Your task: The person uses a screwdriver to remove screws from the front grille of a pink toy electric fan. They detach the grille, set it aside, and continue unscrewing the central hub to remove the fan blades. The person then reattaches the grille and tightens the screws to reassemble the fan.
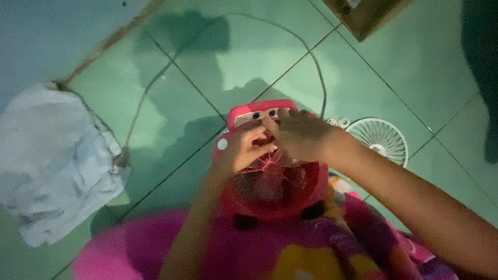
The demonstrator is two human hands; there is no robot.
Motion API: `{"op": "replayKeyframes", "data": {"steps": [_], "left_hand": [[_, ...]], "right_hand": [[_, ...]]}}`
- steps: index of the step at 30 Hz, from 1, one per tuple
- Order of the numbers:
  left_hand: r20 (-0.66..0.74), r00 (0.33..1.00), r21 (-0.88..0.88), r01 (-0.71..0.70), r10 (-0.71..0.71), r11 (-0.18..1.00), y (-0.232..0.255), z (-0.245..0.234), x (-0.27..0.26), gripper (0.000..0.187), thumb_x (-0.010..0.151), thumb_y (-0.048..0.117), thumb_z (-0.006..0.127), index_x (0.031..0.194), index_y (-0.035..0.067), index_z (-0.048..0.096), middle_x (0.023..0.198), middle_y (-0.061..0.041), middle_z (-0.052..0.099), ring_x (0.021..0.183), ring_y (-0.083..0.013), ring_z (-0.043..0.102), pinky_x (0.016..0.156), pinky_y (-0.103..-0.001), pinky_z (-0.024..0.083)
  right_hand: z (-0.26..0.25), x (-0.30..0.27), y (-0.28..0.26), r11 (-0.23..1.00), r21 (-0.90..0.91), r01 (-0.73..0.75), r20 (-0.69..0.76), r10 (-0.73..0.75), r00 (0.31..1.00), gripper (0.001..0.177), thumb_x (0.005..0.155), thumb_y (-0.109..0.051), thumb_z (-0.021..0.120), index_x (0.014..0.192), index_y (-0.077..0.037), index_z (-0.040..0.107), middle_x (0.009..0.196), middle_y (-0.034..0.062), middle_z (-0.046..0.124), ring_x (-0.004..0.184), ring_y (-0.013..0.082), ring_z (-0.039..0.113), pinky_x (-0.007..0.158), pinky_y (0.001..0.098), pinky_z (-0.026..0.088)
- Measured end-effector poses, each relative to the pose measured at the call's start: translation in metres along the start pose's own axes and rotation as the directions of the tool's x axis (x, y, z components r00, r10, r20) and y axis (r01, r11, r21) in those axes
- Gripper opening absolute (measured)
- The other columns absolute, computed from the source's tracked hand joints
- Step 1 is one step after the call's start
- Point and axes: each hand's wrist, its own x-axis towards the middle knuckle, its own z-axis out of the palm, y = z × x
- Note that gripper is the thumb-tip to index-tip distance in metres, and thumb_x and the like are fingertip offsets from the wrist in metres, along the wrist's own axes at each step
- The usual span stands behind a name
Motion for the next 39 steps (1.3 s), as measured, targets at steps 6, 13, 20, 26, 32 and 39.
{"op": "replayKeyframes", "data": {"steps": [6, 13, 20, 26, 32, 39], "left_hand": [[-0.208, 0.976, 0.103, -0.043, 0.064, 0.994, -0.013, 0.028, -0.010, 0.035, 0.086, 0.022, 0.082, 0.106, -0.002, 0.065, 0.104, -0.017, 0.063, 0.083, -0.0265, 0.069, 0.069, -0.041, 0.059], [-0.561, 0.828, 0.149, 0.103, -0.002, 0.984, 0.026, 0.052, -0.014, 0.044, 0.079, 0.020, 0.082, 0.113, -0.002, 0.064, 0.118, -0.020, 0.063, 0.093, -0.0373, 0.072, 0.077, -0.043, 0.059], [-0.436, 0.852, 0.201, -0.223, 0.291, 0.954, 0.011, 0.034, -0.007, 0.058, 0.089, 0.016, 0.079, 0.137, -0.002, 0.054, 0.133, -0.023, 0.057, 0.113, -0.0391, 0.065, 0.087, -0.044, 0.060], [-0.309, 0.948, 0.026, -0.072, 0.077, 0.997, -0.001, 0.029, -0.002, 0.041, 0.091, 0.023, 0.080, 0.121, 0.003, 0.062, 0.102, -0.013, 0.075, 0.084, -0.0236, 0.074, 0.070, -0.037, 0.059], [-0.564, 0.822, 0.042, 0.124, -0.079, 0.991, 0.037, 0.050, -0.007, 0.046, 0.082, 0.025, 0.084, 0.117, 0.003, 0.064, 0.095, -0.017, 0.075, 0.084, -0.0294, 0.073, 0.070, -0.041, 0.058], [-0.202, 0.950, 0.057, -0.231, 0.238, 0.971, 0.019, 0.018, -0.016, 0.039, 0.092, 0.026, 0.077, 0.118, 0.001, 0.064, 0.108, -0.018, 0.072, 0.099, -0.0293, 0.072, 0.086, -0.040, 0.057]], "right_hand": [[0.013, -0.005, -0.005, 0.952, 0.253, 0.173, -0.157, -0.137, 0.978, 0.075, 0.079, -0.028, 0.075, 0.145, -0.011, 0.044, 0.135, 0.0276, 0.043, 0.130, 0.0447, 0.041, 0.104, 0.0523, 0.044], [0.029, 0.011, -0.028, 0.953, 0.180, -0.243, -0.327, 0.291, 0.899, 0.066, 0.109, -0.047, 0.045, 0.144, 0.009, 0.039, 0.098, 0.0243, 0.066, 0.082, 0.0372, 0.072, 0.062, 0.0437, 0.060], [0.042, 0.016, -0.036, 0.971, -0.050, -0.234, -0.776, 0.109, 0.621, 0.040, 0.104, -0.034, 0.047, 0.125, -0.001, 0.052, 0.139, 0.0275, 0.054, 0.127, 0.0433, 0.057, 0.097, 0.0527, 0.053], [0.043, 0.014, -0.010, 0.976, 0.123, 0.181, -0.760, -0.025, 0.650, 0.045, 0.102, -0.017, 0.051, 0.137, 0.012, 0.052, 0.155, 0.0301, 0.040, 0.148, 0.0438, 0.035, 0.116, 0.0585, 0.034], [0.042, 0.009, -0.018, 0.906, 0.245, 0.347, -0.792, -0.020, 0.611, 0.042, 0.095, -0.008, 0.060, 0.133, 0.010, 0.057, 0.142, 0.0284, 0.057, 0.140, 0.0401, 0.049, 0.119, 0.0475, 0.042], [0.041, -0.001, -0.022, 0.956, 0.072, 0.284, -0.791, -0.118, 0.600, 0.053, 0.089, -0.009, 0.062, 0.141, 0.004, 0.056, 0.150, 0.0220, 0.053, 0.145, 0.0361, 0.045, 0.113, 0.0468, 0.039]]}}
